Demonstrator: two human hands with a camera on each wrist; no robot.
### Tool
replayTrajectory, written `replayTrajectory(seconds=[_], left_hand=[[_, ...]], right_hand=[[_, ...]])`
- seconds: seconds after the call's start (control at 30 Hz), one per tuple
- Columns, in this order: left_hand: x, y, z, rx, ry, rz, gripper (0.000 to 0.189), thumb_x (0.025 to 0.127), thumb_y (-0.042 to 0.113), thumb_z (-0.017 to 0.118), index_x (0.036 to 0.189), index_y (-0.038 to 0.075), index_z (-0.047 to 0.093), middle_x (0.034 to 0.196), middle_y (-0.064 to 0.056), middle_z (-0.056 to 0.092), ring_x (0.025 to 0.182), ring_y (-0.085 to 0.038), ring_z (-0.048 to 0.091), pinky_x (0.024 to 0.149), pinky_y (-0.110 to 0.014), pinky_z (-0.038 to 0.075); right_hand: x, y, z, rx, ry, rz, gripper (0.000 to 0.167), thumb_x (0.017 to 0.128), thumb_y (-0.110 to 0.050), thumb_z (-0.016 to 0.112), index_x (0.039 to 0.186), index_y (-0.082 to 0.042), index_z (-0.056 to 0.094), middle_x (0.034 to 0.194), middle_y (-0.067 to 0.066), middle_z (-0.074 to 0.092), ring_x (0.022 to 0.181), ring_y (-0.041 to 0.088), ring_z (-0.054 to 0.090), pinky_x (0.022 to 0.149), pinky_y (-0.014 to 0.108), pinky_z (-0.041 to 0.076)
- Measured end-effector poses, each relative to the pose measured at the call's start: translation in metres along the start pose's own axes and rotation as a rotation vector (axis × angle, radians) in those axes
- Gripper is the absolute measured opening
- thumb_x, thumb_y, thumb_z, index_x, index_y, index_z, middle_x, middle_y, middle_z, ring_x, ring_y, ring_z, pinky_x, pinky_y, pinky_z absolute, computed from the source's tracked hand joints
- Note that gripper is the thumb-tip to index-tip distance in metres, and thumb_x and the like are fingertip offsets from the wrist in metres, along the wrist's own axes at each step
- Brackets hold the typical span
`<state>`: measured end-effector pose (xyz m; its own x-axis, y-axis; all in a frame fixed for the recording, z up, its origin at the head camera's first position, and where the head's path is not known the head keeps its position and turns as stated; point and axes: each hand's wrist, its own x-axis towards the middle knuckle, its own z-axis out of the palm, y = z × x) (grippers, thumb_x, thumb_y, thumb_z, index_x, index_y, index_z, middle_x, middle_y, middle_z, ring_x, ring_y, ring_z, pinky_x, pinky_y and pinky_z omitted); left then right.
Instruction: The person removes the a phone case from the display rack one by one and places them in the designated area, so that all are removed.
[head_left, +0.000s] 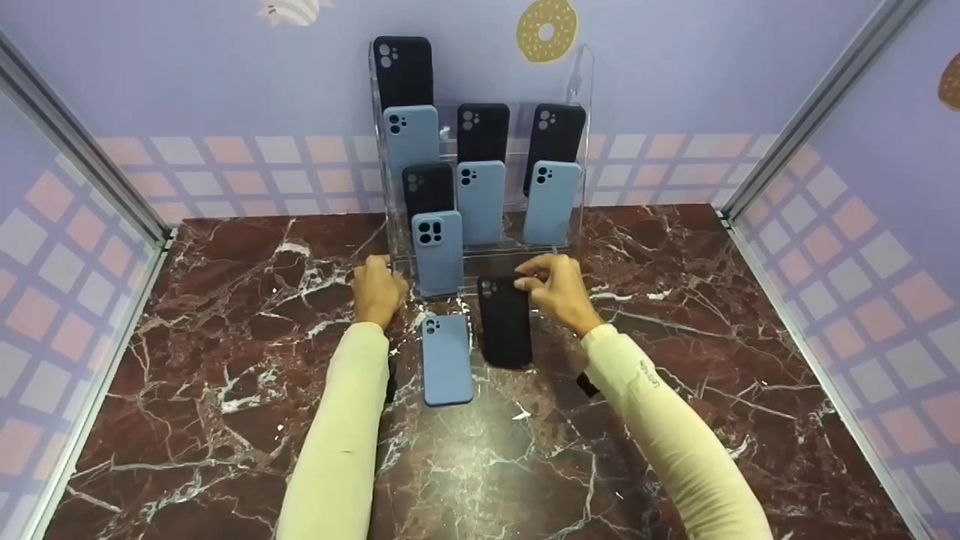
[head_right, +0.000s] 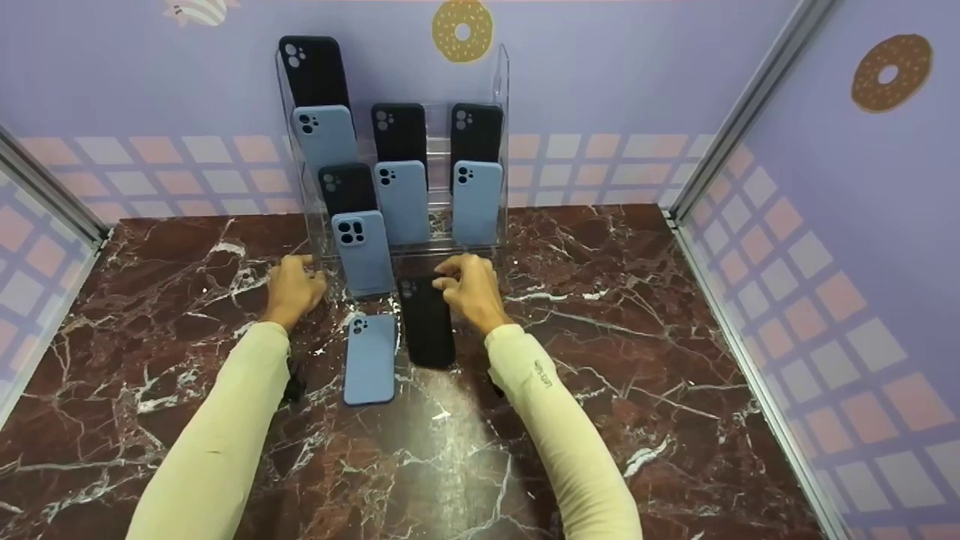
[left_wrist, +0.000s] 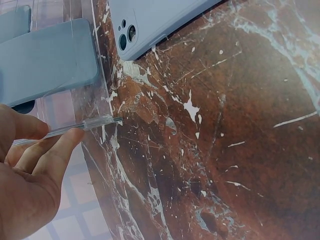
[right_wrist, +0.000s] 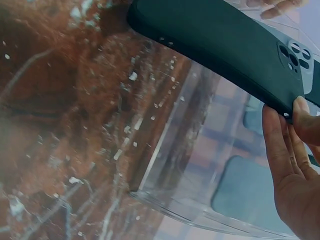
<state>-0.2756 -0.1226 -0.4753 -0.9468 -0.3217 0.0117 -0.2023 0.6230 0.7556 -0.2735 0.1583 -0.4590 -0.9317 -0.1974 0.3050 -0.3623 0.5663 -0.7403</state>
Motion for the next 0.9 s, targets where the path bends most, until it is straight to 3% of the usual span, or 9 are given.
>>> replayTrajectory(seconds=[0.3, 0.57, 0.9], left_hand=[[0.002, -0.001, 0.000, 0.022, 0.001, 0.030, 0.042, 0.090, 0.003, 0.059, 0.131, -0.003, 0.065, 0.121, -0.030, 0.066, 0.111, -0.051, 0.062, 0.096, -0.056, 0.048], [0.002, -0.002, 0.001, 0.037, 0.001, 0.032, 0.041, 0.091, 0.004, 0.059, 0.130, -0.002, 0.065, 0.122, -0.029, 0.066, 0.112, -0.052, 0.062, 0.097, -0.057, 0.048], [0.002, -0.001, 0.001, 0.025, 0.005, 0.030, 0.042, 0.090, 0.003, 0.058, 0.131, -0.003, 0.065, 0.123, -0.030, 0.065, 0.113, -0.052, 0.062, 0.098, -0.056, 0.048]], right_hand=[[-0.007, 0.009, 0.011, -0.031, -0.065, 0.117, 0.013, 0.082, 0.001, 0.078, 0.095, 0.001, 0.079, 0.082, 0.011, 0.076, 0.062, 0.016, 0.063, 0.056, 0.025, 0.049], [-0.014, 0.019, 0.026, -0.067, -0.079, 0.191, 0.011, 0.082, -0.001, 0.079, 0.093, -0.001, 0.080, 0.084, 0.010, 0.077, 0.068, 0.018, 0.067, 0.065, 0.031, 0.054], [-0.017, 0.027, 0.045, -0.115, -0.085, 0.222, 0.010, 0.082, -0.004, 0.080, 0.092, -0.002, 0.080, 0.085, 0.011, 0.077, 0.074, 0.023, 0.071, 0.075, 0.039, 0.056]])
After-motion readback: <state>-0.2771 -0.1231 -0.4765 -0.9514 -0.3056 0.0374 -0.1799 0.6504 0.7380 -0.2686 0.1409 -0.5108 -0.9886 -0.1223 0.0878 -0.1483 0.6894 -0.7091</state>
